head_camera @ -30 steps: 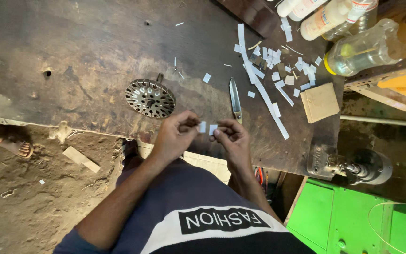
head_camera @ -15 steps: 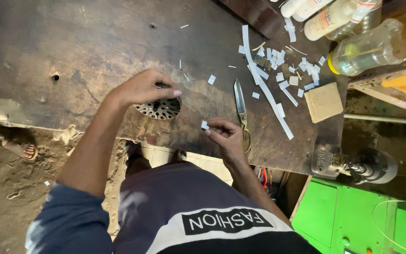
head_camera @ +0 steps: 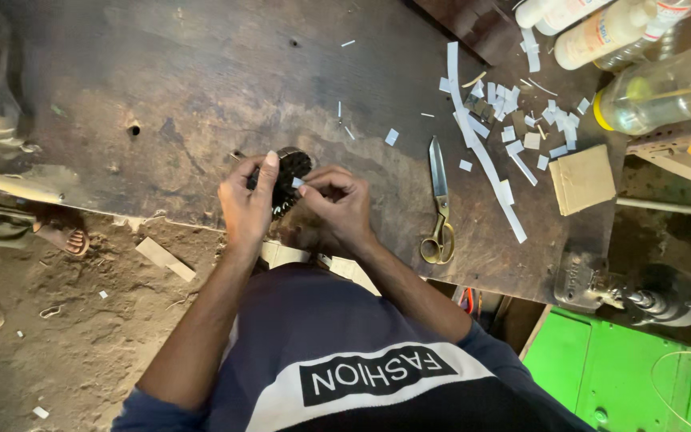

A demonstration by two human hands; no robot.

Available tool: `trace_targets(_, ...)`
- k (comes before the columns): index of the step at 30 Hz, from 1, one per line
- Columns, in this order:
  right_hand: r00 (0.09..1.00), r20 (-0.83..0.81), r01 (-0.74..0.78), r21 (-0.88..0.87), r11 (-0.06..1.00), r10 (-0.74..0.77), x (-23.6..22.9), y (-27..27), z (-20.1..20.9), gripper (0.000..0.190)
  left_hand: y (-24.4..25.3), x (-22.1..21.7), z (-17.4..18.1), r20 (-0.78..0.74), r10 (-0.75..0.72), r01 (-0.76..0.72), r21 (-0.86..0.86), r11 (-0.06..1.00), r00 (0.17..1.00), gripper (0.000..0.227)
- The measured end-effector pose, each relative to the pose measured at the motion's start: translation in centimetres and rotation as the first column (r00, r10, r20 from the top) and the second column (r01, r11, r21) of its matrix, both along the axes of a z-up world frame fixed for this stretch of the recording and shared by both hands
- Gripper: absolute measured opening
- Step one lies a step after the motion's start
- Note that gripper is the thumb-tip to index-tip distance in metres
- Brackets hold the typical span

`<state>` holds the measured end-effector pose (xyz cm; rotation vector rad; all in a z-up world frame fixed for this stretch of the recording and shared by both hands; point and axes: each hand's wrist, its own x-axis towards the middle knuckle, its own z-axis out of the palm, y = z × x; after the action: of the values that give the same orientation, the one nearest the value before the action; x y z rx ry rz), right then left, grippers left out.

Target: The person uses brass-handled shears to cut small rectangular pieces from a white plastic strip. They repeatedly pick up the strip, cut a piece, and place the resulting scrap onto a pile on the wooden workbench. The person also handles a circular metal object with slots, occasionally placing a cut piece into it.

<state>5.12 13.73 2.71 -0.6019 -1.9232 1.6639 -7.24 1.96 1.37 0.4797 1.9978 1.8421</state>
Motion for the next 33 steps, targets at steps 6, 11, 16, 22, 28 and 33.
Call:
trace_targets(6, 0.992, -0.041, 0.122, 0.138, 0.983, -0.118, -3.7, -1.7, 0.2, 0.001, -0.6, -0.1, 1.0, -0.1, -0.017, 0.026, 0.088, 0.996, 0.995, 0.032)
trace_targets(11, 0.989, 0.013, 0.135, 0.362, 0.922, -0.15, -3.6, -2.6, 0.4, 0.003, -0.8, -0.6, 2.0, -0.141, -0.068, 0.082, 0.098, 0.992, 0.988, 0.025)
trace_targets(16, 0.984, 0.046, 0.162, 0.203, 0.966, -0.174, -0.2, -0.2, 0.8, 0.009, -0.2, -0.9, 3.2, -0.258, -0.079, 0.074, -0.026, 0.997, 0.963, 0.027)
trace_targets(22, 0.862, 0.108, 0.498, -0.008, 0.867, -0.495, 8.7, 3.1, 0.7, 0.013, 0.2, -0.6, 2.5, -0.247, -0.09, 0.06, -0.126, 0.99, 0.965, 0.022)
trace_targets(28, 0.695, 0.255, 0.692, 0.017, 0.722, -0.672, 16.6, 9.8, 1.0, 0.014, -0.1, -0.1, 1.3, -0.35, -0.121, 0.062, -0.174, 0.983, 0.929, 0.018)
trace_targets(33, 0.738, 0.136, 0.649, 0.128, 0.75, -0.661, 21.9, 19.9, 0.6, 0.011, 0.0, 0.8, 1.4, -0.169, -0.093, 0.086, -0.049, 0.995, 0.981, 0.016)
